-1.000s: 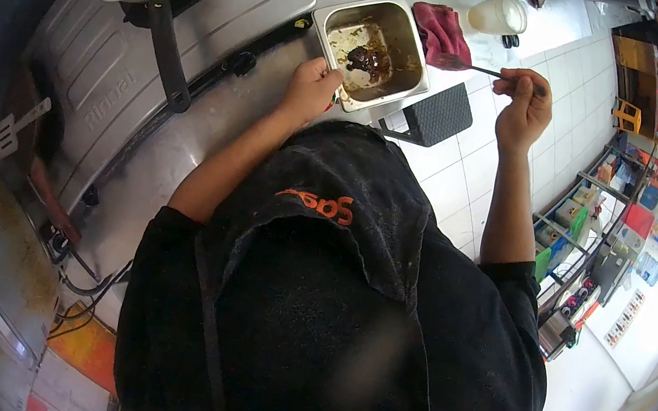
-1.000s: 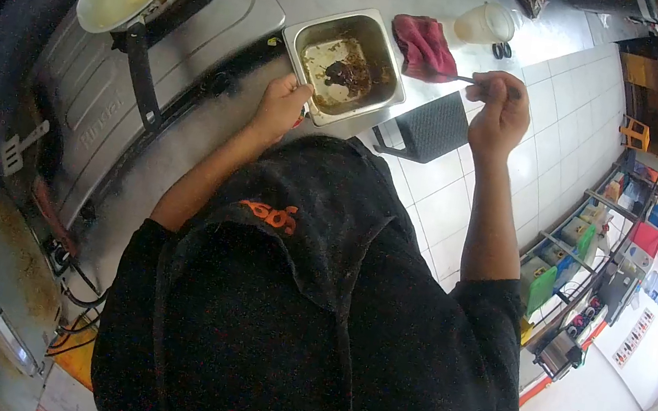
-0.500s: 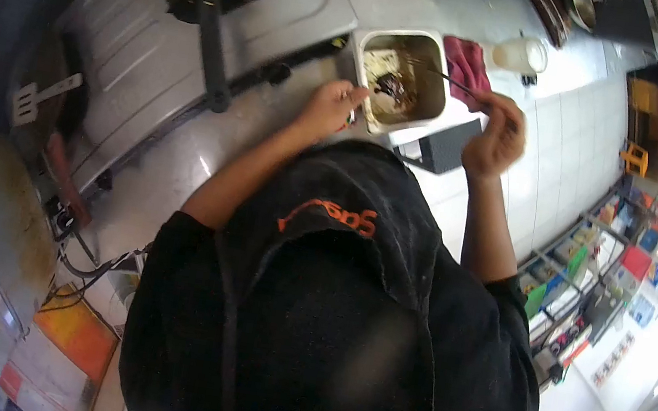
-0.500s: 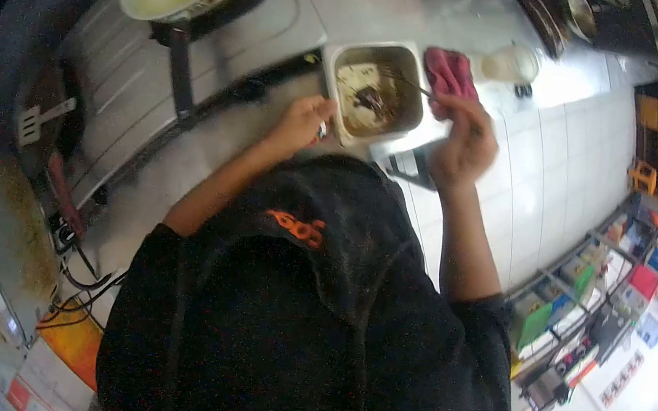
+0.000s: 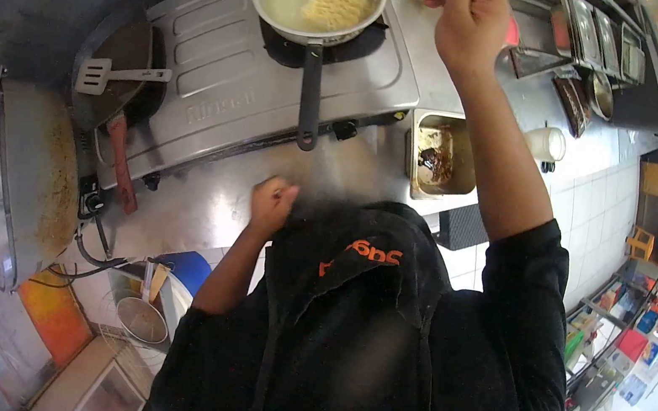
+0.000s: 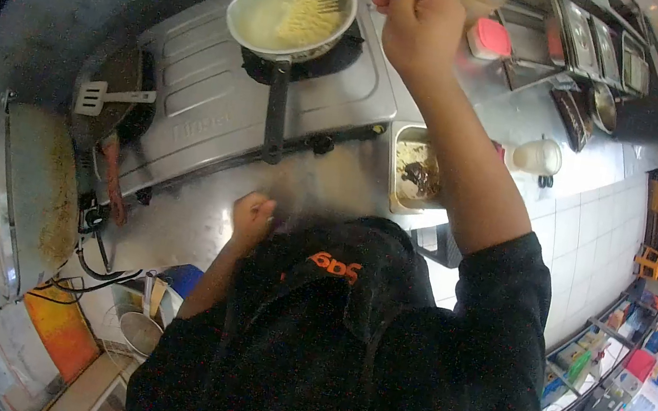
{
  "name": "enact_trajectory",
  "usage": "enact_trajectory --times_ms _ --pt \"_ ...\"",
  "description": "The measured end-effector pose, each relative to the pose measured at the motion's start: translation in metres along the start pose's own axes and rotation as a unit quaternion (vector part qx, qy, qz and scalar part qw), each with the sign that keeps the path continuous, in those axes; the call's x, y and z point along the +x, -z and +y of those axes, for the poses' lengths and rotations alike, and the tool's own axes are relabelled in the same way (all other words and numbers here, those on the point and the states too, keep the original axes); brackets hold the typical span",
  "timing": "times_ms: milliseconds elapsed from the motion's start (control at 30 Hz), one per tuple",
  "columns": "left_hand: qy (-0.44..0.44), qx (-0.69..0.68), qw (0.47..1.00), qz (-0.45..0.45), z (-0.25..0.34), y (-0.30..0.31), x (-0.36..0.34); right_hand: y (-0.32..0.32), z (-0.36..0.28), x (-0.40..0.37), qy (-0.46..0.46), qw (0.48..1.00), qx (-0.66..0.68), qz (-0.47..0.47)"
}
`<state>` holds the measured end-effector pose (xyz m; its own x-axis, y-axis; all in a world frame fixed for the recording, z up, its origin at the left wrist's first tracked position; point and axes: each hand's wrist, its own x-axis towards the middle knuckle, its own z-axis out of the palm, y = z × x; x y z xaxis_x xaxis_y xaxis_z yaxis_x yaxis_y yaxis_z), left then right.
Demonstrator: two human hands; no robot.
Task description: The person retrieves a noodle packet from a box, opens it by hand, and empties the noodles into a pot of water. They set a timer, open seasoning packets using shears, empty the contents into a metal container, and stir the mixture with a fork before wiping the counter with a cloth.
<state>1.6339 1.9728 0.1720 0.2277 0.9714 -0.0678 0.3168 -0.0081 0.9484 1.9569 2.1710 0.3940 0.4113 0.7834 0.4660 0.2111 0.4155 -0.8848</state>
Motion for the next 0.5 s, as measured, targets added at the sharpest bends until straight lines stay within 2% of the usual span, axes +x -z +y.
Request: enact_trajectory --times_ms 33,100,167,200,300,367,433,500 --pt "-0.018 0.033 0.997 0.062 -0.009 0.015 -0.012 -0.008 -0.004 0.004 0.014 0.998 -0.057 -0.012" --pt "-0.115 0.185 0.968 0.128 -0.041 0.051 -0.034 -0.023 -0.012 0.010 0.055 0.983 -0.173 -0.037" --pt "-0.131 0.228 0.945 0.196 -0.038 0.072 -0.056 -0.034 -0.018 0.013 0.127 0.947 -0.287 -0.062" --pt "-0.113 0.241 0.943 0.198 -0.050 0.081 -0.070 -0.038 -0.019 0.015 0.168 0.921 -0.343 -0.076" --pt "-0.162 0.292 0.919 0.210 -0.059 0.083 -0.079 -0.052 0.003 0.014 0.175 0.926 -0.326 -0.071" --pt "-0.185 0.315 0.907 0.211 -0.058 0.079 -0.076 -0.058 0.015 0.008 0.208 0.910 -0.350 -0.080" --pt "-0.170 0.348 0.901 0.193 -0.057 0.080 -0.078 -0.063 0.021 0.006 0.245 0.896 -0.359 -0.091" --pt "-0.168 0.358 0.899 0.188 -0.058 0.080 -0.076 -0.063 0.019 0.007 0.228 0.904 -0.348 -0.100"
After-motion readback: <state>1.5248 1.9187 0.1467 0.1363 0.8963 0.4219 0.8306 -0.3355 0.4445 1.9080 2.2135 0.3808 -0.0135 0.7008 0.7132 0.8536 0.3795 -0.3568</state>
